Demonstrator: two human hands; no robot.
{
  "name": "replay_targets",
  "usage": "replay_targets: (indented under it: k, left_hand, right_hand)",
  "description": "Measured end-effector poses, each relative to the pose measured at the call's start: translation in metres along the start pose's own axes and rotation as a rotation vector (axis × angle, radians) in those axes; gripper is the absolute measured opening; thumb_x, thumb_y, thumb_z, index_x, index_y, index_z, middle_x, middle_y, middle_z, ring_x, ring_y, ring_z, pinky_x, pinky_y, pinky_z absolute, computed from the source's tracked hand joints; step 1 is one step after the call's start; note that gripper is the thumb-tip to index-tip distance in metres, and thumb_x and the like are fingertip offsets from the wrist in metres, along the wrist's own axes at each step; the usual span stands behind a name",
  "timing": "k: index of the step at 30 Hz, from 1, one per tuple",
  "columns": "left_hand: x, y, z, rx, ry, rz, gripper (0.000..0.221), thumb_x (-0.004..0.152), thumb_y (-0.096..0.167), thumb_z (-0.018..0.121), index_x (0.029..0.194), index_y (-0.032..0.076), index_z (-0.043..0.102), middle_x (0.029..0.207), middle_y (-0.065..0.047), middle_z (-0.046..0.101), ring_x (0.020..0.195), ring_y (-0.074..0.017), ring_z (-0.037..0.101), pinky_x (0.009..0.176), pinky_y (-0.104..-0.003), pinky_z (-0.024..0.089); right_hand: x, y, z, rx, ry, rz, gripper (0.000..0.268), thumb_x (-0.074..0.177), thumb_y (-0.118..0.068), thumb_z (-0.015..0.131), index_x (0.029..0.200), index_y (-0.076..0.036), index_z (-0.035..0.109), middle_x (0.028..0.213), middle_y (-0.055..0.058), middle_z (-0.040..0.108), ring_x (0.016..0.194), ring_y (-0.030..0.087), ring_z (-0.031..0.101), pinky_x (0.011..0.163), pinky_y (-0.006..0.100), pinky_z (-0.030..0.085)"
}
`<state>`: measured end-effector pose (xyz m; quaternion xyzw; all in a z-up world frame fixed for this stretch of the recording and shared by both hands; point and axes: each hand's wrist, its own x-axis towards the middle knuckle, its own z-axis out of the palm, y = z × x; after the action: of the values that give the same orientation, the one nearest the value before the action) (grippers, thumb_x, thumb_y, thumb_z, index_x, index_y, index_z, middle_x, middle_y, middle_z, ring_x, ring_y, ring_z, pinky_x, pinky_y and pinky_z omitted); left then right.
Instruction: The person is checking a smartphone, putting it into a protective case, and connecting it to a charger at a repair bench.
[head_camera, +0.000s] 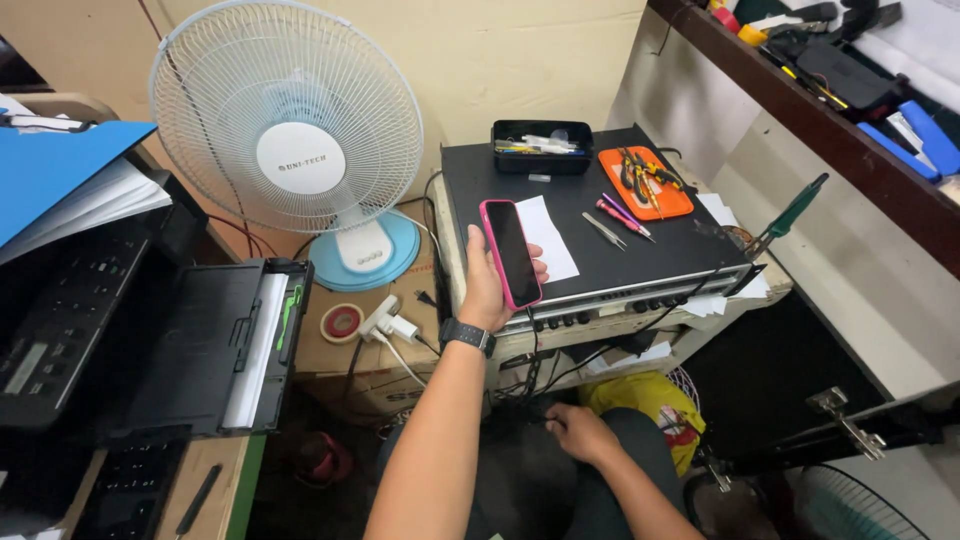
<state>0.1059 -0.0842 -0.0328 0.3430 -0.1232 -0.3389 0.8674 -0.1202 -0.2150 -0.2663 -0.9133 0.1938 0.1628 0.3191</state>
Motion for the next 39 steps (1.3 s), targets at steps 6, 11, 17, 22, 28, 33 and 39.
replay_targets:
  k: [6,11,17,22,28,33,39]
  left_hand:
    - [0.0,-0.001,0.0,-0.019,-0.002,0.015,0.113,0.103,0.094,0.031,0.109,-0.009,0.078,0.082,-0.022,0.076,0.076,-0.0333,0.075,0.078,-0.045,0.067]
    - [-0.005,0.002,0.004,0.018,0.017,0.029,0.107,0.107,0.089,0.032,0.114,-0.008,0.077,0.089,-0.02,0.078,0.079,-0.0311,0.078,0.08,-0.046,0.069]
    - [0.004,-0.006,-0.004,0.072,0.077,-0.035,0.078,0.107,0.076,0.047,0.116,0.003,0.073,0.09,-0.015,0.078,0.084,-0.03,0.078,0.081,-0.042,0.063]
    - [0.005,-0.008,-0.004,0.073,-0.007,-0.038,0.061,0.113,0.071,0.047,0.113,0.012,0.062,0.092,-0.007,0.072,0.089,-0.0221,0.07,0.092,-0.036,0.057]
    - [0.003,-0.006,0.0,0.135,0.04,-0.006,0.07,0.11,0.07,0.054,0.129,0.003,0.061,0.096,-0.011,0.072,0.092,-0.0225,0.074,0.101,-0.039,0.063]
    - [0.002,-0.005,0.001,0.147,0.02,0.025,0.063,0.111,0.067,0.053,0.13,0.007,0.058,0.103,-0.009,0.066,0.093,-0.0205,0.073,0.102,-0.041,0.065]
    - [-0.013,0.004,0.0,-0.09,-0.21,0.12,0.069,0.113,0.049,0.054,0.146,-0.011,0.065,0.128,-0.029,0.08,0.096,-0.0336,0.08,0.085,-0.048,0.071]
  right_hand:
    - [-0.006,-0.007,-0.002,-0.029,-0.017,0.045,0.044,0.114,-0.041,0.064,0.151,-0.022,0.076,0.152,0.008,0.079,0.139,0.035,0.075,0.111,0.048,0.06]
    - [-0.007,-0.006,-0.002,-0.038,-0.007,0.038,0.042,0.113,-0.041,0.065,0.148,-0.023,0.078,0.146,0.007,0.083,0.134,0.035,0.078,0.107,0.048,0.061]
    - [-0.004,-0.003,0.0,-0.035,0.003,0.017,0.04,0.112,-0.04,0.067,0.146,-0.022,0.079,0.143,0.007,0.084,0.131,0.034,0.079,0.105,0.047,0.062]
    - [-0.006,-0.007,-0.002,-0.038,0.003,0.019,0.039,0.111,-0.039,0.067,0.144,-0.023,0.08,0.141,0.006,0.085,0.131,0.033,0.079,0.105,0.047,0.061]
    - [-0.007,-0.009,-0.005,-0.033,-0.033,0.037,0.042,0.113,-0.04,0.065,0.148,-0.022,0.078,0.148,0.005,0.082,0.137,0.032,0.077,0.109,0.047,0.06]
    - [-0.003,-0.008,-0.003,-0.046,-0.046,0.041,0.041,0.113,-0.039,0.066,0.148,-0.022,0.078,0.146,0.006,0.083,0.134,0.033,0.077,0.107,0.048,0.061]
    - [-0.003,-0.007,0.0,-0.055,-0.021,0.023,0.04,0.112,-0.039,0.067,0.146,-0.023,0.079,0.144,0.005,0.083,0.134,0.032,0.078,0.107,0.047,0.061]
